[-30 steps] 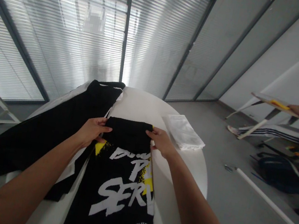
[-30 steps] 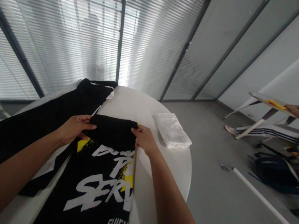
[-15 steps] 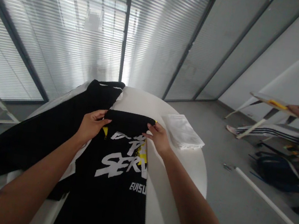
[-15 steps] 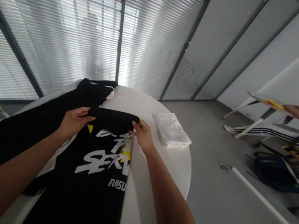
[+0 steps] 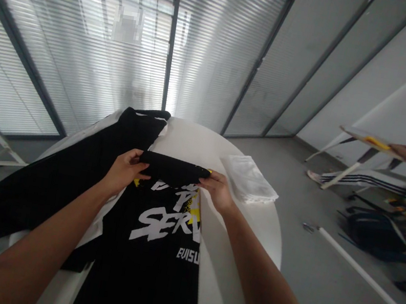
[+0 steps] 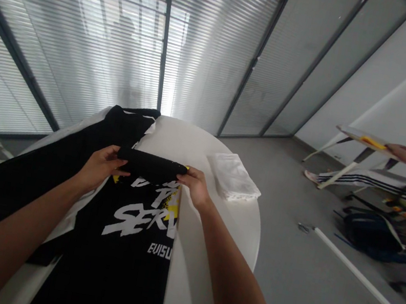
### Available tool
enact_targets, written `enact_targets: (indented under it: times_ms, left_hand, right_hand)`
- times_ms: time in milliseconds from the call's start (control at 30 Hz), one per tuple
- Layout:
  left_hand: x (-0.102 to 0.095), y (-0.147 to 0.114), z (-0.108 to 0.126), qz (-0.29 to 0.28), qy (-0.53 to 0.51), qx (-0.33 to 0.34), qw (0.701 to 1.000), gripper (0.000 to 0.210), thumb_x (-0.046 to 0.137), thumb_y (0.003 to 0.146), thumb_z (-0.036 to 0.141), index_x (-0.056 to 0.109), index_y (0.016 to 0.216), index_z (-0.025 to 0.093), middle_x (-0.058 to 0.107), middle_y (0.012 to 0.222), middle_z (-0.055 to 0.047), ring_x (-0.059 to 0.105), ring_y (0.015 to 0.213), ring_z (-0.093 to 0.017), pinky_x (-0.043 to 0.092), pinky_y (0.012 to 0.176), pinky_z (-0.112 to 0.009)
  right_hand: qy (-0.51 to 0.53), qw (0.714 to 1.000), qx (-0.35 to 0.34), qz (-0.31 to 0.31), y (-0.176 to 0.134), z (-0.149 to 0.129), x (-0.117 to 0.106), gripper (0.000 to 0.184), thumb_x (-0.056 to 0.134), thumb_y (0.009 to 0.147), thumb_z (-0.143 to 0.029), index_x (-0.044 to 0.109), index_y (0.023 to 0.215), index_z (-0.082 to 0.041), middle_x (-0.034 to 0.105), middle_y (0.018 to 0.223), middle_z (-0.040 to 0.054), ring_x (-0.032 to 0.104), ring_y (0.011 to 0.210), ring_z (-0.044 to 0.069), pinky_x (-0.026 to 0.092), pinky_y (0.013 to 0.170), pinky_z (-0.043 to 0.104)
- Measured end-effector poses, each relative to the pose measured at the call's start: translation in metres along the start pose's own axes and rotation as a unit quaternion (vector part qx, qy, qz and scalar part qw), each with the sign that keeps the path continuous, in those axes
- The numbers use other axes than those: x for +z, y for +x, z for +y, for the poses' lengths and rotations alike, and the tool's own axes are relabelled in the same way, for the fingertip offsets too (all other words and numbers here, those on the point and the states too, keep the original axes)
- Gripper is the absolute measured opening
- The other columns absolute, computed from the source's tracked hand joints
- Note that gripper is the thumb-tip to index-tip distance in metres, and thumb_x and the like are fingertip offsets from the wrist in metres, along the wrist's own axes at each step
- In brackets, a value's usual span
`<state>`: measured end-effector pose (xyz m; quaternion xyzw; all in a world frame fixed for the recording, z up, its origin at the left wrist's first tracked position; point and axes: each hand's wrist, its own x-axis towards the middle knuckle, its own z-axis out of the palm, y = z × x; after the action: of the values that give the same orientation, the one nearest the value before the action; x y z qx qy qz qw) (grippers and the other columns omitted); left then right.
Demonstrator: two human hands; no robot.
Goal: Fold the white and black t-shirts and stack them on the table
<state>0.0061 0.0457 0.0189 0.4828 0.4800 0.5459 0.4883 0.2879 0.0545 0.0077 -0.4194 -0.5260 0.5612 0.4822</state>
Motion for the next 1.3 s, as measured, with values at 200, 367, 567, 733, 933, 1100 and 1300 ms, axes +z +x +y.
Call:
enact_targets:
  times_ms: [200, 367, 567, 733, 933, 1100, 1300]
  left_hand:
    - [-0.002, -0.001, -0.002, -0.008, 0.025, 0.092, 0.995, 0.024, 0.075, 0.064, 0.023, 0.063, 0.085, 0.019, 0.068, 0.089, -0.001, 0.065, 0.090, -0.019, 0.052, 0.083, -0.033]
    - [-0.002, -0.006, 0.007, -0.053, 0.051, 0.185, 0.980, 0.014, 0.067, 0.064, 0.013, 0.062, 0.075, 0.020, 0.070, 0.091, -0.004, 0.063, 0.106, -0.025, 0.044, 0.099, -0.042]
    - [-0.006, -0.005, 0.006, -0.098, 0.110, 0.167, 0.975, 0.016, 0.054, 0.054, 0.010, 0.061, 0.064, 0.021, 0.067, 0.079, -0.004, 0.063, 0.100, -0.027, 0.043, 0.098, -0.044]
    - [-0.016, -0.001, -0.001, -0.134, 0.072, 0.168, 0.974, 0.014, 0.048, 0.053, 0.016, 0.060, 0.053, 0.022, 0.063, 0.067, -0.006, 0.062, 0.091, -0.029, 0.045, 0.091, -0.044]
    - [-0.013, 0.004, -0.006, -0.063, 0.150, 0.152, 0.975, 0.016, 0.051, 0.070, 0.023, 0.066, 0.064, 0.022, 0.066, 0.084, -0.005, 0.060, 0.090, -0.024, 0.042, 0.093, -0.039]
    - [-0.004, 0.006, -0.019, -0.050, 0.310, 0.169, 0.934, 0.018, 0.061, 0.072, 0.024, 0.071, 0.086, 0.024, 0.064, 0.095, -0.006, 0.056, 0.101, -0.025, 0.038, 0.102, -0.041]
    - [-0.008, 0.005, -0.030, -0.114, 0.396, 0.222, 0.884, 0.030, 0.050, 0.084, 0.023, 0.070, 0.106, 0.024, 0.062, 0.111, -0.010, 0.052, 0.112, -0.027, 0.036, 0.104, -0.044]
  right_hand:
    - [-0.044, 0.993, -0.108, -0.013, 0.000, 0.002, -0.007, 0.012, 0.057, 0.062, -0.022, 0.066, 0.069, -0.019, 0.061, 0.073, 0.0011, 0.057, 0.075, 0.018, 0.045, 0.078, 0.030]
    - [-0.089, 0.984, -0.153, -0.029, 0.000, 0.004, -0.008, 0.020, 0.052, 0.061, -0.022, 0.070, 0.068, -0.021, 0.066, 0.081, 0.0037, 0.061, 0.087, 0.022, 0.045, 0.086, 0.034]
    - [-0.153, 0.978, -0.134, -0.052, -0.002, 0.000, -0.005, 0.024, 0.046, 0.053, -0.021, 0.069, 0.060, -0.022, 0.065, 0.074, 0.0057, 0.061, 0.087, 0.024, 0.048, 0.084, 0.036]
    - [-0.192, 0.973, -0.117, -0.058, -0.004, -0.002, -0.004, 0.028, 0.043, 0.052, -0.019, 0.070, 0.058, -0.022, 0.066, 0.071, 0.0056, 0.061, 0.085, 0.024, 0.048, 0.081, 0.034]
    - [-0.247, 0.961, -0.117, 0.028, 0.001, 0.005, 0.005, 0.025, 0.044, 0.065, -0.019, 0.069, 0.064, -0.022, 0.069, 0.073, 0.0022, 0.062, 0.078, 0.019, 0.046, 0.083, 0.031]
    - [-0.288, 0.950, -0.086, 0.079, 0.005, 0.013, 0.014, 0.022, 0.048, 0.070, -0.016, 0.069, 0.076, -0.021, 0.071, 0.086, 0.0020, 0.064, 0.088, 0.018, 0.046, 0.089, 0.032]
    - [-0.353, 0.927, -0.076, 0.106, 0.006, 0.011, 0.014, 0.026, 0.052, 0.069, -0.006, 0.069, 0.083, -0.019, 0.070, 0.092, 0.0034, 0.064, 0.090, 0.017, 0.046, 0.090, 0.031]
